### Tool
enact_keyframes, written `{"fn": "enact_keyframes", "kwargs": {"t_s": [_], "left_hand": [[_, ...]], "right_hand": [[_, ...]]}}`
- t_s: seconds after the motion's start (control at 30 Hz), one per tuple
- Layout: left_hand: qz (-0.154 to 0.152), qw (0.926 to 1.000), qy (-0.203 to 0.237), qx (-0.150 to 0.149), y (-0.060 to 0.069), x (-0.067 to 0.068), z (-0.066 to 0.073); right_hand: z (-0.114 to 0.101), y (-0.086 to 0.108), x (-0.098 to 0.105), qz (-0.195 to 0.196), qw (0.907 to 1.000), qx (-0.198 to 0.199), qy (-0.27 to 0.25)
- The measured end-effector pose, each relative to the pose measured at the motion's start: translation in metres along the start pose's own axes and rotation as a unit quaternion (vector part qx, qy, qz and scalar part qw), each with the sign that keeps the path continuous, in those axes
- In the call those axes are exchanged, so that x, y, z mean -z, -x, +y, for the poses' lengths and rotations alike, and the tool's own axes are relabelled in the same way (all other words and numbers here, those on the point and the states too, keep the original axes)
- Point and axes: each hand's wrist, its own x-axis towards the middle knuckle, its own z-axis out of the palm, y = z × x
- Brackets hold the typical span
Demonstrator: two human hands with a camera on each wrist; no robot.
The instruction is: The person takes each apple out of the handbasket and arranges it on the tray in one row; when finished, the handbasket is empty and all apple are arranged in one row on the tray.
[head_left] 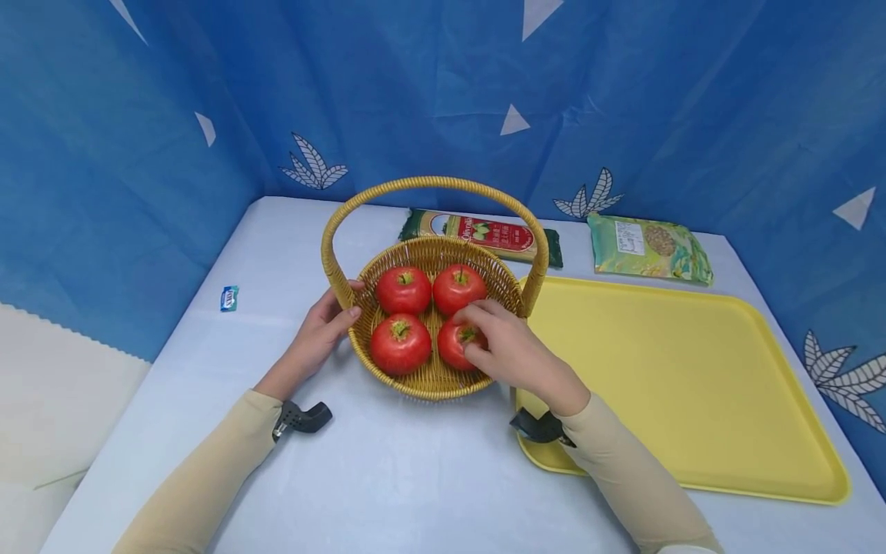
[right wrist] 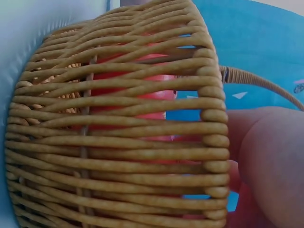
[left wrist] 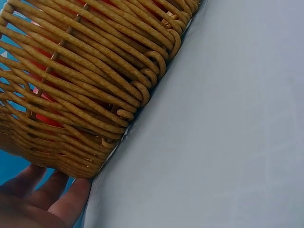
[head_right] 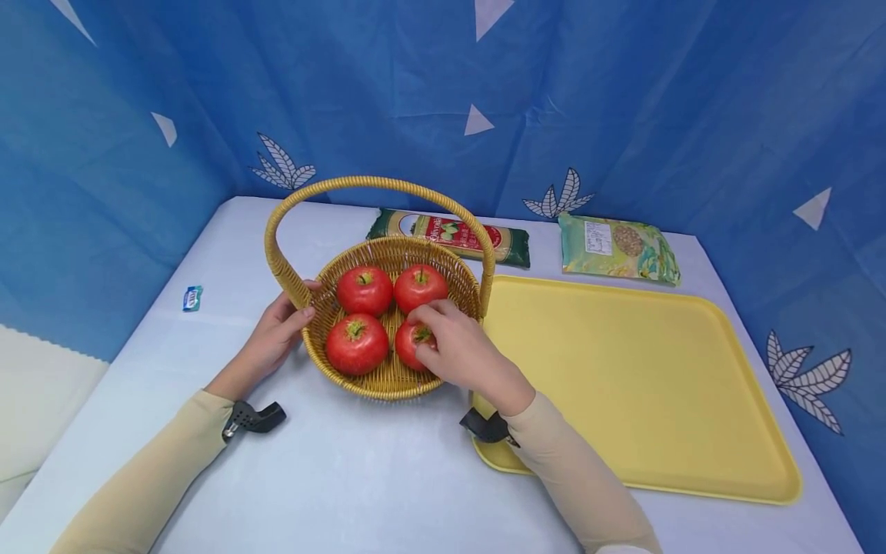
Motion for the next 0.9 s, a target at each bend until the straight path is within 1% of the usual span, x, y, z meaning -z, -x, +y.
{"fn": "enact_keyframes", "kwargs": {"t_s": [0.13, 0.37, 0.5, 0.63, 0.9], "left_hand": [[-0.001, 1.0, -0.002, 0.005, -0.0008, 0.0002, -0.0022], [-0.003, 1.0, 0.001, 0.007, -0.0017, 0.0, -0.0036], [-0.005, 1.0, 0.003, 0.006, -0.0019, 0.0005, -0.0036], [-0.006, 0.9999, 0.007, 0.008, -0.0015, 0.0009, -0.0031], [-0.004, 1.0, 0.0, 0.006, -0.0015, 0.0005, -0.0029]], "right_hand": [[0.0014, 0.0008, 0.0009, -0.024, 0.9996, 0.014, 0.001], [0.005, 0.0029, 0.0027, -0.078, 0.9952, 0.052, -0.025], [0.0063, 0.002, 0.0027, -0.11, 0.9909, 0.078, -0.004], [0.0079, 0.0014, 0.0044, -0.129, 0.9866, 0.1, 0.006], [0.0098, -0.0006, 0.0066, -0.154, 0.9828, 0.099, -0.026]]}}
